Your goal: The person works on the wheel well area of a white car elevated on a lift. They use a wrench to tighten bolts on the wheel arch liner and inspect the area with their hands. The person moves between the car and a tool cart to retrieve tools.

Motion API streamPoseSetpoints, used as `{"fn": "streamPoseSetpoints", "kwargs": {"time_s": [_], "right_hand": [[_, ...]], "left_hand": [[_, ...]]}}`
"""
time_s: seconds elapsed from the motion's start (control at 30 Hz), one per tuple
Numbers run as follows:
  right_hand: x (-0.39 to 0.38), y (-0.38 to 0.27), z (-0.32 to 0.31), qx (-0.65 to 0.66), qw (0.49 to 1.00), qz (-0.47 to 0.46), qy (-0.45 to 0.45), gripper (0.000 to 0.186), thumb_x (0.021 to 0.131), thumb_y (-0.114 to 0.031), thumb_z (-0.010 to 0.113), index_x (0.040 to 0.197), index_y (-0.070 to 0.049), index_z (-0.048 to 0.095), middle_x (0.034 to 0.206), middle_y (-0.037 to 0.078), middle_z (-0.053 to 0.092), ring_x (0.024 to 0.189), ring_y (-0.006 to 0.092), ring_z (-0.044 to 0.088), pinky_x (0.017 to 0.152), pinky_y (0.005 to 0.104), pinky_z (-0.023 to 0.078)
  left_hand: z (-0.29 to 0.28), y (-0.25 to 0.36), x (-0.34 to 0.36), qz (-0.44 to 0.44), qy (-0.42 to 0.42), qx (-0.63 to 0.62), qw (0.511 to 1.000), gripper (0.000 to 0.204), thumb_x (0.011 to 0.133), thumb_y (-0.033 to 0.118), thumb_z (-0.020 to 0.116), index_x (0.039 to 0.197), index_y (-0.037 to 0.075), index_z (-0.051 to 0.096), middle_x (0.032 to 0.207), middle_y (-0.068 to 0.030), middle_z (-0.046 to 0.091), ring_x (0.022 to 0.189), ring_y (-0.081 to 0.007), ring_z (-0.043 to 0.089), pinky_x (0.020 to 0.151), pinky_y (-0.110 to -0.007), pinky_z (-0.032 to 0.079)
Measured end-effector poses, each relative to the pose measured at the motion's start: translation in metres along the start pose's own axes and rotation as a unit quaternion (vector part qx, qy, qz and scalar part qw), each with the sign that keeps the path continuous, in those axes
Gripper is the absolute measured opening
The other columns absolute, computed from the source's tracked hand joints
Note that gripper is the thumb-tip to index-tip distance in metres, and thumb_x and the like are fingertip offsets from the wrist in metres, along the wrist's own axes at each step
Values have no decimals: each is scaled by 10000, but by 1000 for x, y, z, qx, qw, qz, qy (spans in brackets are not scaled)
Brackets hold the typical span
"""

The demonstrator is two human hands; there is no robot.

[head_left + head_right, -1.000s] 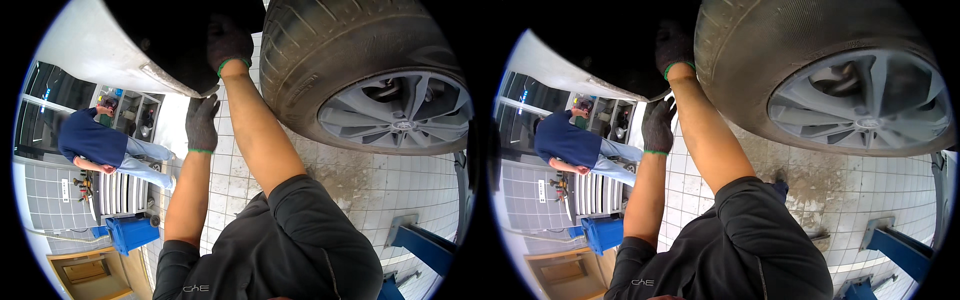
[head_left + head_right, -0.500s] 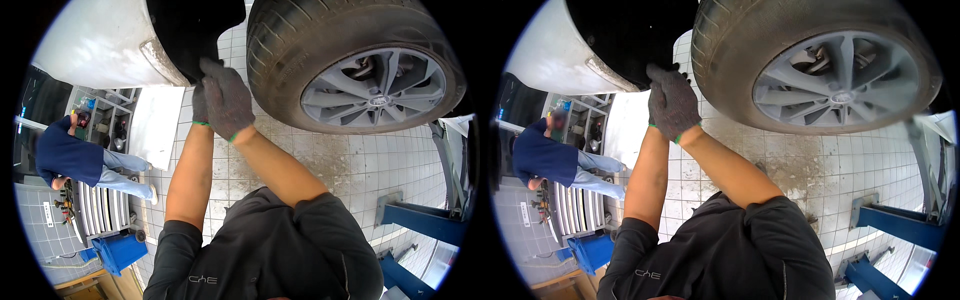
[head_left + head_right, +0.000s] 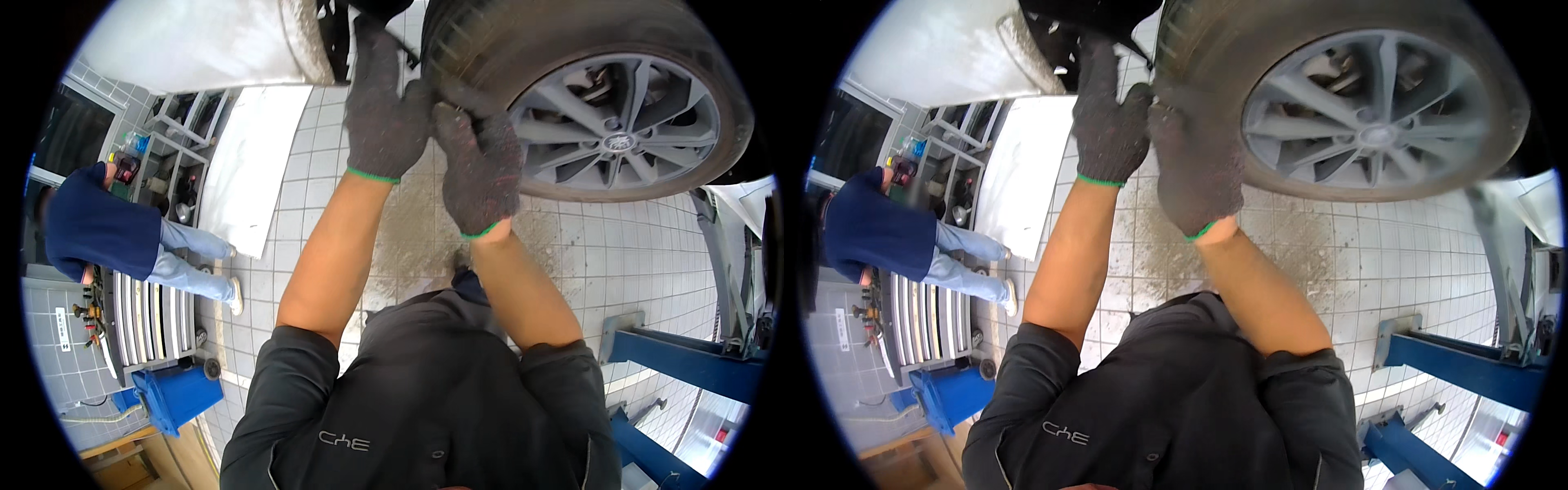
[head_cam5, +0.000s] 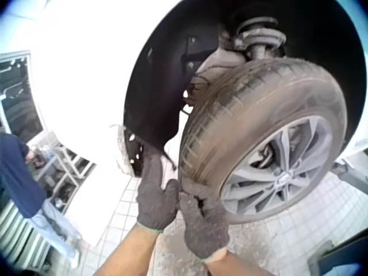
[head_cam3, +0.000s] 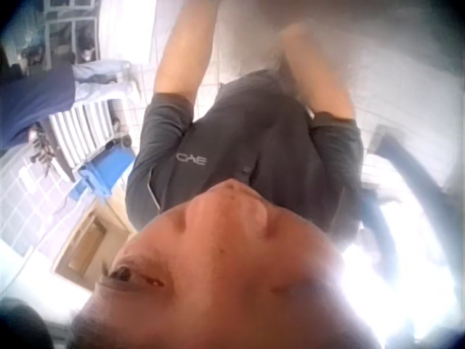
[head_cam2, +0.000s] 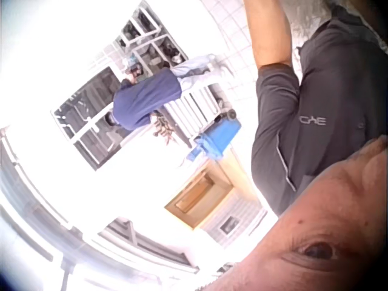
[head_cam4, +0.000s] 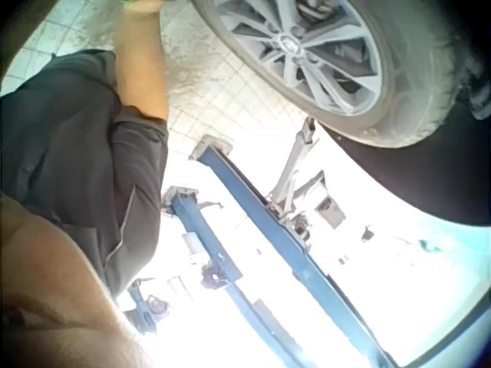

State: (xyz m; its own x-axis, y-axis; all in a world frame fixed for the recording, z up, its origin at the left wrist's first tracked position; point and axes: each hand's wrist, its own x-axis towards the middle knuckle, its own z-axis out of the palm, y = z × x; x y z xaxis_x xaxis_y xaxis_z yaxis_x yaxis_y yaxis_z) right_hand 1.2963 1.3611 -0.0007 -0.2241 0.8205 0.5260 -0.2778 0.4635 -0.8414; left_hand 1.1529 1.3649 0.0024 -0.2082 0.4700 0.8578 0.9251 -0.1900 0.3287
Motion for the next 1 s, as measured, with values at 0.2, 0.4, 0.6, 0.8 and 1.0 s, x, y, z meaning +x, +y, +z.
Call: {"fn": "streamPoseSetpoints", "kwargs": {"time_s": [0.2, 0.4, 0.6, 0.8, 1.0], "right_hand": [[-9, 19, 22, 59, 997, 42, 13, 284, 1008, -134, 529, 1194, 48, 644, 1088, 162, 684, 972, 241, 669, 873, 365, 533], [-25, 83, 47, 21, 996, 82, 42, 288, 1005, -189, 595, 1214, 0, 652, 1133, 170, 723, 1073, 269, 665, 949, 368, 487], [-29, 78, 50, -33, 995, -19, 89, 333, 1004, -181, 613, 1256, 37, 621, 1139, 162, 710, 1053, 244, 670, 949, 358, 506], [8, 44, 55, 140, 986, 54, 70, 325, 982, -123, 630, 1272, 24, 634, 1113, 151, 713, 1015, 220, 699, 914, 340, 553], [106, 23, 105, 144, 971, 145, 127, 323, 958, -255, 604, 1234, -106, 682, 1258, 143, 696, 1193, 344, 637, 1054, 387, 480]], "left_hand": [[-30, -6, 9, 61, -128, -16, 990, 973, 849, 216, 601, 1544, -169, 39, 1521, -422, 353, 1437, -512, 384, 1179, -445, 353], [-25, 51, 36, -116, -212, -95, 966, 1041, 830, 247, 649, 1533, -153, -7, 1389, -464, 448, 1265, -546, 533, 1084, -475, 433], [-9, 13, -3, 17, -30, -67, 997, 518, 856, 164, 644, 1320, -21, 509, 1305, -314, 592, 1193, -458, 611, 998, -475, 490], [-28, -11, -20, -258, -54, -5, 965, 328, 994, 255, 568, 1174, 7, 682, 1046, -218, 721, 926, -324, 690, 833, -385, 531], [-24, -49, -27, -136, -287, 169, 933, 513, 1009, 266, 632, 1461, 56, 513, 1384, -127, 637, 1250, -223, 611, 1028, -353, 488]]}}
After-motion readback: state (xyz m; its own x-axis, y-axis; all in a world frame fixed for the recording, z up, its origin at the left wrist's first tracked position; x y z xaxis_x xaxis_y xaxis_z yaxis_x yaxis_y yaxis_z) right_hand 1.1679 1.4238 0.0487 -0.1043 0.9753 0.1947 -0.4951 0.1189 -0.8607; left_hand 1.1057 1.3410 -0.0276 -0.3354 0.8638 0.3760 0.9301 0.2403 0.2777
